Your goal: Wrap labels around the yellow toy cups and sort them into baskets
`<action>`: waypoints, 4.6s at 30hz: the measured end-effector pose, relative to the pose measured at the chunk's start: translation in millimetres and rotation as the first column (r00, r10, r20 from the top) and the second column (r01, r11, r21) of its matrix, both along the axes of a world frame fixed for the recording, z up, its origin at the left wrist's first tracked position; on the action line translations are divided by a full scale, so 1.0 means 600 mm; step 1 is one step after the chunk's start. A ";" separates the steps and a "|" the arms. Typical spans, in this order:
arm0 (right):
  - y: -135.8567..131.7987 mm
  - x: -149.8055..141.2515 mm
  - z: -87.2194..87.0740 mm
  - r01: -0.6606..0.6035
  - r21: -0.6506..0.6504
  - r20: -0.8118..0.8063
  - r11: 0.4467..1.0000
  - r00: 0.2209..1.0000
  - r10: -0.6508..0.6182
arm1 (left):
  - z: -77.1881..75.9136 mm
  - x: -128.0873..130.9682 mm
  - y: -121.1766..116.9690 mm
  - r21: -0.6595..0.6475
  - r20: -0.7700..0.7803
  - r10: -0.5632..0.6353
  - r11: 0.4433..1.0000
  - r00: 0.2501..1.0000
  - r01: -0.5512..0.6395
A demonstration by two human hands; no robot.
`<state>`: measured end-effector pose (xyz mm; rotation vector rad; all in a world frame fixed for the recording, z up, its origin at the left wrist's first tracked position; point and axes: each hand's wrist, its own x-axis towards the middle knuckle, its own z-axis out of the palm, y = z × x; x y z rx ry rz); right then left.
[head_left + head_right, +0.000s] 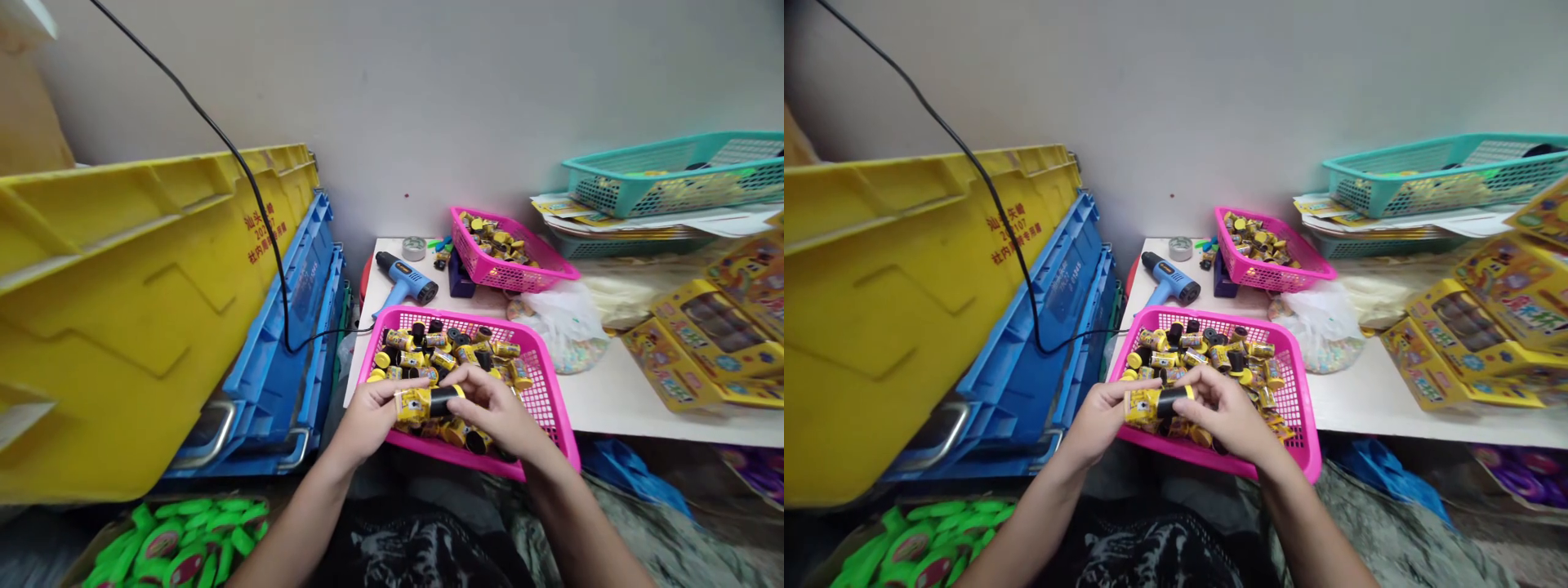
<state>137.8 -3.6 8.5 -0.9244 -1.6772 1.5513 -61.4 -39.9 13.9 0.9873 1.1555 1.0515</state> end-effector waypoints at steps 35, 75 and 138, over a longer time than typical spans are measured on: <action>-0.027 -0.024 -0.026 0.361 0.352 -0.100 0.864 0.932 -0.349 | -0.017 -0.011 0.015 0.128 0.079 0.040 0.990 0.996 -0.050; -0.006 -0.040 -0.034 -0.234 -0.222 -0.618 0.947 0.785 0.049 | 0.023 0.028 -0.003 0.412 -0.124 -0.043 0.907 0.991 0.091; 0.047 0.111 -0.032 0.035 0.624 0.564 0.781 0.671 -0.481 | -0.065 -0.068 -0.039 -0.040 0.011 0.156 0.987 0.988 -0.156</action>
